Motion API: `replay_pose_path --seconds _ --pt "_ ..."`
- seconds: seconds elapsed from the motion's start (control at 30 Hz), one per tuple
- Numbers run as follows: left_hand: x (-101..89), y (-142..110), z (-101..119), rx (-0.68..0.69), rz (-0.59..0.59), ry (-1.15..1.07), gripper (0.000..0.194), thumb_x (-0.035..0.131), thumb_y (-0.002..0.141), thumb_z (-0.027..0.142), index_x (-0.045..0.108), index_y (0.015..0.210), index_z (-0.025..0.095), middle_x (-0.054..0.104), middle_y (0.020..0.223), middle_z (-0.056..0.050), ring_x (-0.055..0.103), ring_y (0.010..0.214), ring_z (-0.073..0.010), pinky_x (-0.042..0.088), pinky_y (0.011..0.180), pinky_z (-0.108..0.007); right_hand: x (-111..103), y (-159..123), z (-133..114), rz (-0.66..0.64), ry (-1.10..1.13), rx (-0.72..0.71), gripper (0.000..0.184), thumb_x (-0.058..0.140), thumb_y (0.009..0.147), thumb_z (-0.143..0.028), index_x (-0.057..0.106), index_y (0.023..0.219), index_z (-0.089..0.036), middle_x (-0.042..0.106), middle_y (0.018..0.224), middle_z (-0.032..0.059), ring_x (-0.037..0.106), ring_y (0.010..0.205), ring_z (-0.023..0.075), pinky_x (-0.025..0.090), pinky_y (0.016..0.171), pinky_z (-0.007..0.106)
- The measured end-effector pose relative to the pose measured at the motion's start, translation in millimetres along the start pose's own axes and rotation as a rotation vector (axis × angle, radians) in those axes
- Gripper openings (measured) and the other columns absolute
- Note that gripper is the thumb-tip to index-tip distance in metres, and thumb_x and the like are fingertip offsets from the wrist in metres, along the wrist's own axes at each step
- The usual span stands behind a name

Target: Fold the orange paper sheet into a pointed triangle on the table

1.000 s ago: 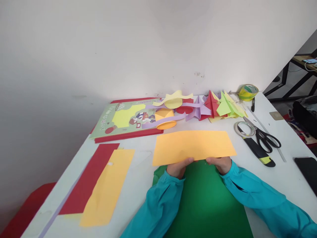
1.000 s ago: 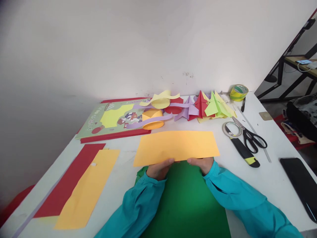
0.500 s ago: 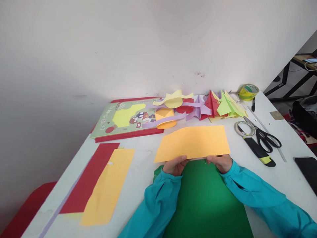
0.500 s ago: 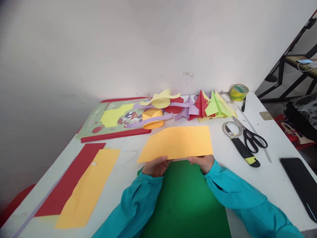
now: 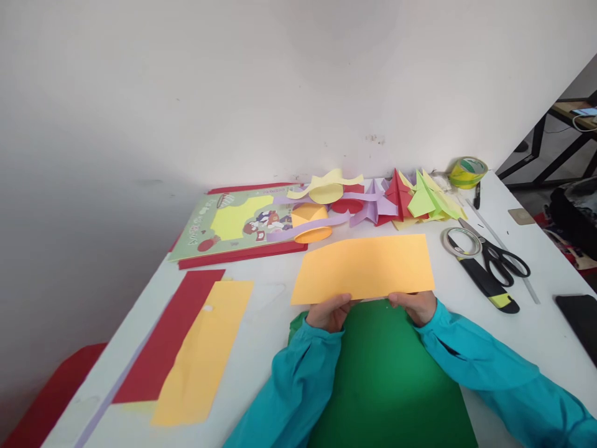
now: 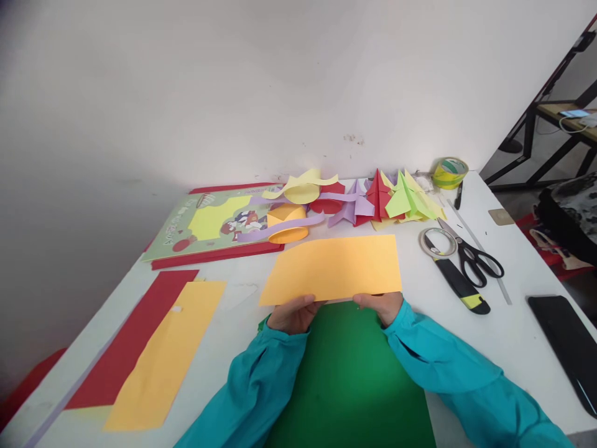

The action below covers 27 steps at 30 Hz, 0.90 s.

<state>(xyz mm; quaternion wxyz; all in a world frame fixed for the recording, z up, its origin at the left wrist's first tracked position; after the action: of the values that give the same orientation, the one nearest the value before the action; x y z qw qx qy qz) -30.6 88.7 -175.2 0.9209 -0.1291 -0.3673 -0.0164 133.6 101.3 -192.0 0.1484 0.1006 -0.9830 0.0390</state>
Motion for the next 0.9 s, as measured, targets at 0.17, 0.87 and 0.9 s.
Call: replay_pose_path --seconds 0.17,0.87,0.9 --pt "-6.0 3 8 0.033 0.013 -0.007 0.052 0.075 0.064 0.016 0.064 0.113 0.030 0.067 0.117 0.000 0.052 0.122 -0.0309 0.052 0.097 -0.044 -1 3 1 0.033 0.108 0.042 0.026 0.083 0.058 -0.035 0.063 0.063 -0.019 0.060 0.055 -0.0016 0.052 0.049 0.0134 0.045 0.046 0.028" --pt "-4.4 3 19 0.086 0.022 -0.010 0.055 0.073 0.067 0.016 0.061 0.119 0.030 0.061 0.127 -0.001 0.047 0.126 -0.0314 0.050 0.100 -0.045 0 7 -6 0.059 0.394 0.106 0.016 0.079 0.055 -0.020 0.065 0.062 -0.016 0.055 0.049 -0.0033 0.047 0.044 0.0089 0.042 0.045 0.025" --pt "-4.4 3 19 0.088 0.028 -0.016 0.054 0.073 0.068 0.017 0.061 0.119 0.031 0.061 0.127 -0.001 0.047 0.127 -0.0314 0.049 0.100 -0.045 0 7 -7 0.059 0.406 0.111 0.016 0.079 0.054 -0.020 0.065 0.062 -0.016 0.055 0.049 -0.0034 0.046 0.044 0.0087 0.042 0.045 0.025"
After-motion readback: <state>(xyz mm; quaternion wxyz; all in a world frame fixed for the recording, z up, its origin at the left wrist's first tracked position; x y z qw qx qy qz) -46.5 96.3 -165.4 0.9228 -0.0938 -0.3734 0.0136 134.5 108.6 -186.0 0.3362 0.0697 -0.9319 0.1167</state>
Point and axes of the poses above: each hand's wrist, its own y-axis towards the middle knuckle, its own x-axis out of the palm, z = x × y, the point moved 9 cm from there along y, towards the middle knuckle
